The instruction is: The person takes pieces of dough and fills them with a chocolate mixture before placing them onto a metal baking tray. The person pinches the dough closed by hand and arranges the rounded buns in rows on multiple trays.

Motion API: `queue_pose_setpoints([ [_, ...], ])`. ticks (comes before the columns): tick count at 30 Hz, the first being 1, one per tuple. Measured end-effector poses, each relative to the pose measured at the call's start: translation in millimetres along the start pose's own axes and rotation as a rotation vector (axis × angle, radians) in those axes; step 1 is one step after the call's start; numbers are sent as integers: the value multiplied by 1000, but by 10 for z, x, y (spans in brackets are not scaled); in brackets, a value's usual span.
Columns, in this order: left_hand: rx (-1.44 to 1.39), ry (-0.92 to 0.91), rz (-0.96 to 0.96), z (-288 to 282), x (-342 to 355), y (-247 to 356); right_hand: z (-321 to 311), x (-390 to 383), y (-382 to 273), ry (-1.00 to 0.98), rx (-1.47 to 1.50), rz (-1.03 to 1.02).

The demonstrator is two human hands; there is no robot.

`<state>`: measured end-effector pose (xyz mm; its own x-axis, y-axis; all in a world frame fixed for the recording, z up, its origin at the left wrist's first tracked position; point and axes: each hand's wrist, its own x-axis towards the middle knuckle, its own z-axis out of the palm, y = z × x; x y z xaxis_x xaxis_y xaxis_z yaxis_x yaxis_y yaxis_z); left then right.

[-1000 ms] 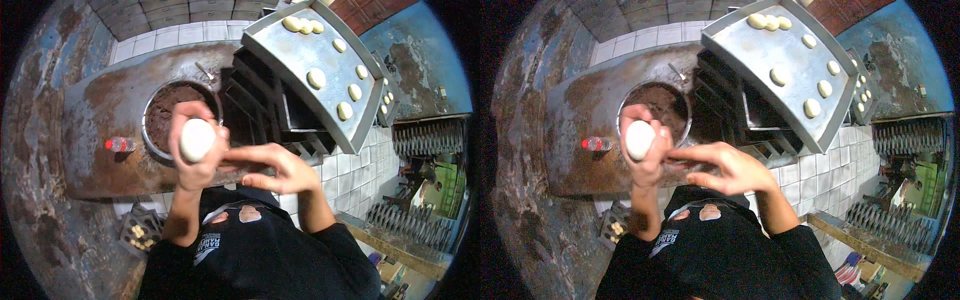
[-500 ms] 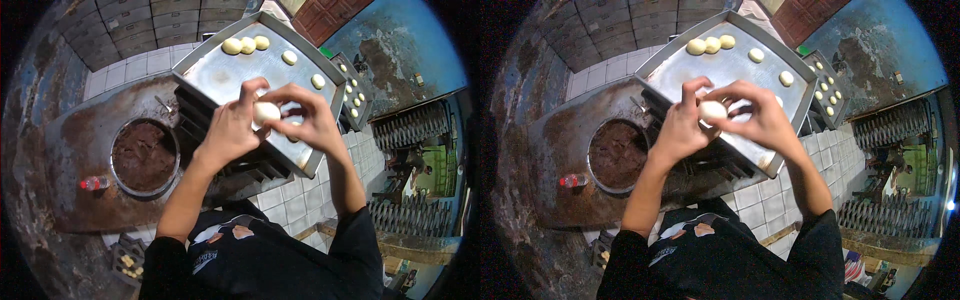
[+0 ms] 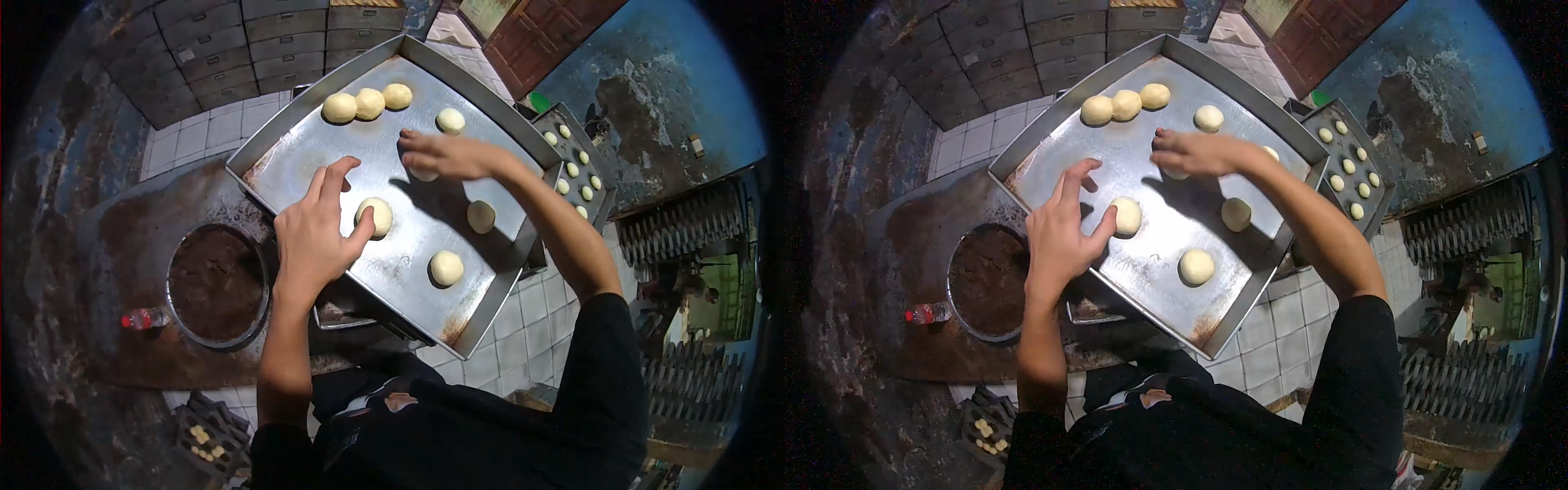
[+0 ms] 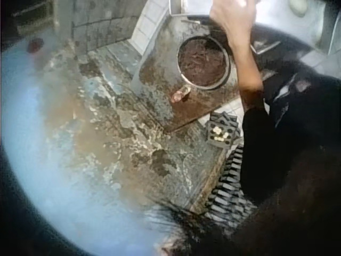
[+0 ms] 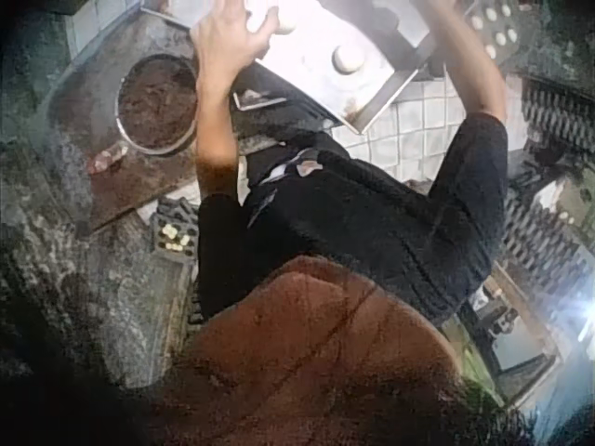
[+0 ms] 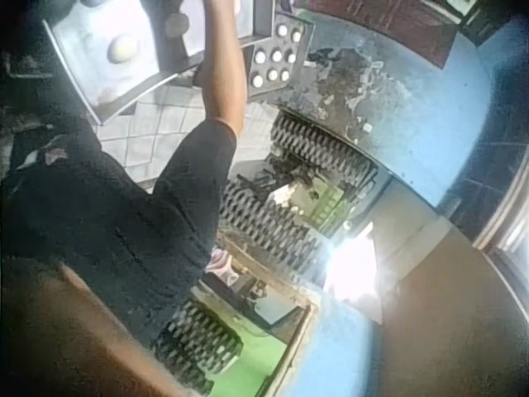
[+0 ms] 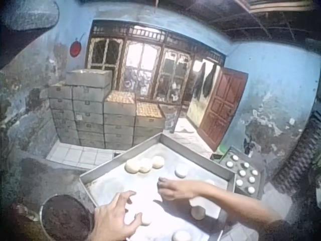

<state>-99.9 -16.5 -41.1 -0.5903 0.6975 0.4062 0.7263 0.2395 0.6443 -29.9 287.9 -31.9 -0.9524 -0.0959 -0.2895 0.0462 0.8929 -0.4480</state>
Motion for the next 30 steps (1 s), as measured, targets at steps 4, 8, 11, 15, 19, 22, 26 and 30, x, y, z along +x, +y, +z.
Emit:
queue_pose_setpoints([
  [4,-28,-27,-43,5,39,54,-397,439,247,485,-370,-117],
  [8,-25,-29,-59,37,57,71,-455,869,475,403,-641,-9],
  [11,8,-37,-55,3,35,35,-562,840,292,268,-605,31],
  [15,-7,44,-70,-23,-21,7,-715,338,-155,28,-69,73],
  [19,-662,169,-150,3,-24,12,-232,-356,-1049,208,595,71],
  [22,-1059,187,-205,-89,-146,315,266,-645,-1843,465,660,-73],
  [26,-1070,524,-190,-414,-437,300,644,-565,-2593,641,635,-297],
  [30,-1100,525,-187,-847,-650,243,1176,-140,-3147,1015,757,-131],
])
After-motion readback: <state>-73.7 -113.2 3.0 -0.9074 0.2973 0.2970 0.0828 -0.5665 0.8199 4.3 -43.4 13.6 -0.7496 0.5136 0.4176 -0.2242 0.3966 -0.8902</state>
